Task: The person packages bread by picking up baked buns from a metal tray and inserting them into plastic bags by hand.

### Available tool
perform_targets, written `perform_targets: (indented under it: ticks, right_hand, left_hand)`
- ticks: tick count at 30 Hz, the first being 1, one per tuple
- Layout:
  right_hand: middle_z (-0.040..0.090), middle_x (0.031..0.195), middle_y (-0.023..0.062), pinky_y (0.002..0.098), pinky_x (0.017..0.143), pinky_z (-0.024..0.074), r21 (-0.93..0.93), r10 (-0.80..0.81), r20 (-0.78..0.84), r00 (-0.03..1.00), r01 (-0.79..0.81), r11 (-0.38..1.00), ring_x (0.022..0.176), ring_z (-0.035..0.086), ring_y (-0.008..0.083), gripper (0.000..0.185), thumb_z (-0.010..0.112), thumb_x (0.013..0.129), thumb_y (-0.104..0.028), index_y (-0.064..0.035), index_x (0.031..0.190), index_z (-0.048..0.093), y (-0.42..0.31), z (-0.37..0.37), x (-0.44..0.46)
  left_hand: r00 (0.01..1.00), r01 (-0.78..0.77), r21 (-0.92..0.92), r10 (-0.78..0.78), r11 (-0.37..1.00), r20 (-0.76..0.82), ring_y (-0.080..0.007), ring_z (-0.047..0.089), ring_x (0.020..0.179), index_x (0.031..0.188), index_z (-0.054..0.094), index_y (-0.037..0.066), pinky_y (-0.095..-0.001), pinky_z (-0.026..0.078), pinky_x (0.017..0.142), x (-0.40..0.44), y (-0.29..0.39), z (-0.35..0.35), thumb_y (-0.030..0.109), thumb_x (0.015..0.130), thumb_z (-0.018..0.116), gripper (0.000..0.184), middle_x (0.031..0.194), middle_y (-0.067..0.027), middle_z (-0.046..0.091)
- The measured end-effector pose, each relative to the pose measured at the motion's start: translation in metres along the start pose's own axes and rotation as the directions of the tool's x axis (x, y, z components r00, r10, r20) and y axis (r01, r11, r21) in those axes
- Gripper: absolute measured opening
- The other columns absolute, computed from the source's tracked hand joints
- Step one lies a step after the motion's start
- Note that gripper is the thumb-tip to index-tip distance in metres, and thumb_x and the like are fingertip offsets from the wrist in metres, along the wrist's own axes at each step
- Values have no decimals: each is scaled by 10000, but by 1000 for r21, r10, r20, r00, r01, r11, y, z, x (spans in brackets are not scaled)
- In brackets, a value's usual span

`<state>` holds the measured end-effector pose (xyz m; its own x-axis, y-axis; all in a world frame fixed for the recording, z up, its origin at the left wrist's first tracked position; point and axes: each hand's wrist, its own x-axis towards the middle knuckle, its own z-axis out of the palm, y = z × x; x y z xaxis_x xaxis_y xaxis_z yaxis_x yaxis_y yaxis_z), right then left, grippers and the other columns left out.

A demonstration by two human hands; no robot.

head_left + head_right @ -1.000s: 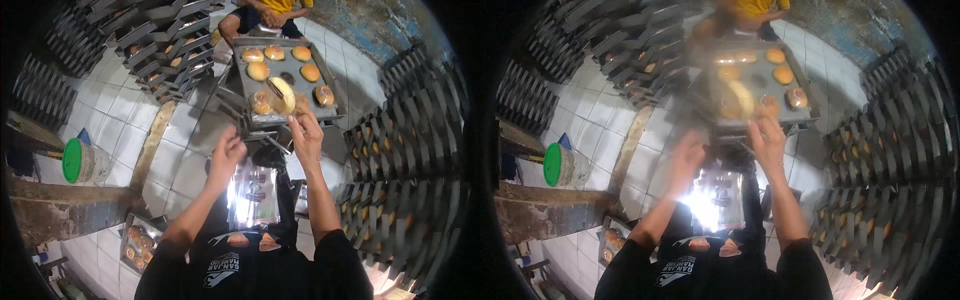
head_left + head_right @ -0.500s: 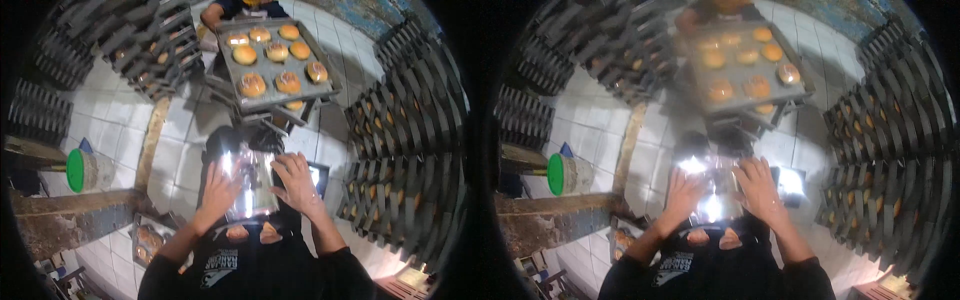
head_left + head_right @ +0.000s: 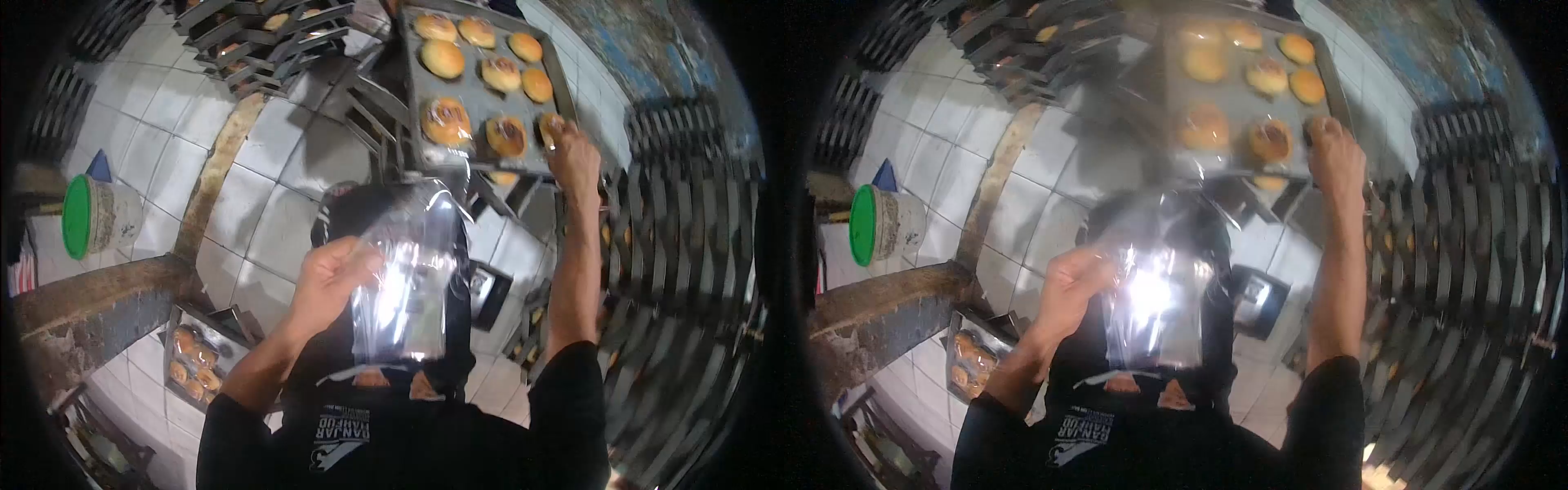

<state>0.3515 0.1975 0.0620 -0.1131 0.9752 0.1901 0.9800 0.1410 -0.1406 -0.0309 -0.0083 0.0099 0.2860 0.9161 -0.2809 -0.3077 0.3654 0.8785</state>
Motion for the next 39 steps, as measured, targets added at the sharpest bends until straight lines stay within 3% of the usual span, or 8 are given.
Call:
perform_targets:
  ticks: [4,9,17,22,26,28,31,39]
  right_hand:
    - [728,1081,162,359,838,546,572,95,275,957,-242,784,957,688,209,562,624,978,-535,-19,1178,716,-51,47,129]
    - [698,1201,277,481,931,524,158,265,191,945,-296,942,1121,662,458,733,660,889,-639,53,1131,695,-73,151,198]
    - [623,1255,235,406,984,498,543,25,56,998,-51,838,1192,612,306,727,830,832,-344,44,1360,516,-105,107,111]
    - [644,1280,170,375,950,551,986,76,143,987,-149,73,1102,671,240,688,772,873,-128,15,1452,428,-172,4,-22]
    - [637,1230,156,412,993,504,735,-302,-226,926,366,571,1145,633,286,547,772,828,-32,-11,1316,526,-195,14,-150]
    - [596,1224,201,457,1022,482,443,-501,-491,713,699,562,1135,612,402,499,761,756,76,-30,1196,551,-193,24,-165]
    - [611,1213,198,484,1015,489,384,-341,-559,756,600,702,1128,621,404,506,753,727,130,-26,1159,541,-190,18,-163]
    - [592,1394,181,556,1182,308,551,-509,-222,832,537,639,1361,519,359,568,732,811,-5,-29,1357,579,-247,3,-196]
  left_hand:
    - [995,33,-350,-64,936,-75,-267,739,913,1135,611,-11,-379,583,817,28,-26,-2,220,1069,535,252,1004,-185,736]
    - [995,15,-309,-43,951,-86,-258,745,850,1174,612,-35,-379,607,783,33,-44,1,181,1056,562,251,962,-187,742]
    - [971,-38,-498,-85,866,-222,-259,731,982,1213,606,-9,-417,589,870,44,-21,-6,218,1039,595,287,1107,-198,727]
    - [938,-191,-660,-65,726,-342,-317,691,1120,1056,620,48,-436,571,857,70,-17,-34,212,974,686,194,1180,-183,705]
    - [938,-82,-638,-156,766,-308,-228,714,844,1063,705,49,-376,582,724,86,-16,-29,330,939,734,308,1027,-90,749]
    - [975,-27,-664,-128,748,-183,-256,661,1166,1253,651,82,-406,553,934,80,-9,-4,403,967,691,432,1253,-95,704]
    - [987,26,-603,-115,797,-110,-177,704,891,1106,678,129,-351,586,679,54,18,23,460,984,626,356,1043,-39,727]
    - [999,44,-768,-50,639,16,-299,724,884,1059,679,46,-471,590,878,32,19,-5,430,957,588,408,992,-153,728]
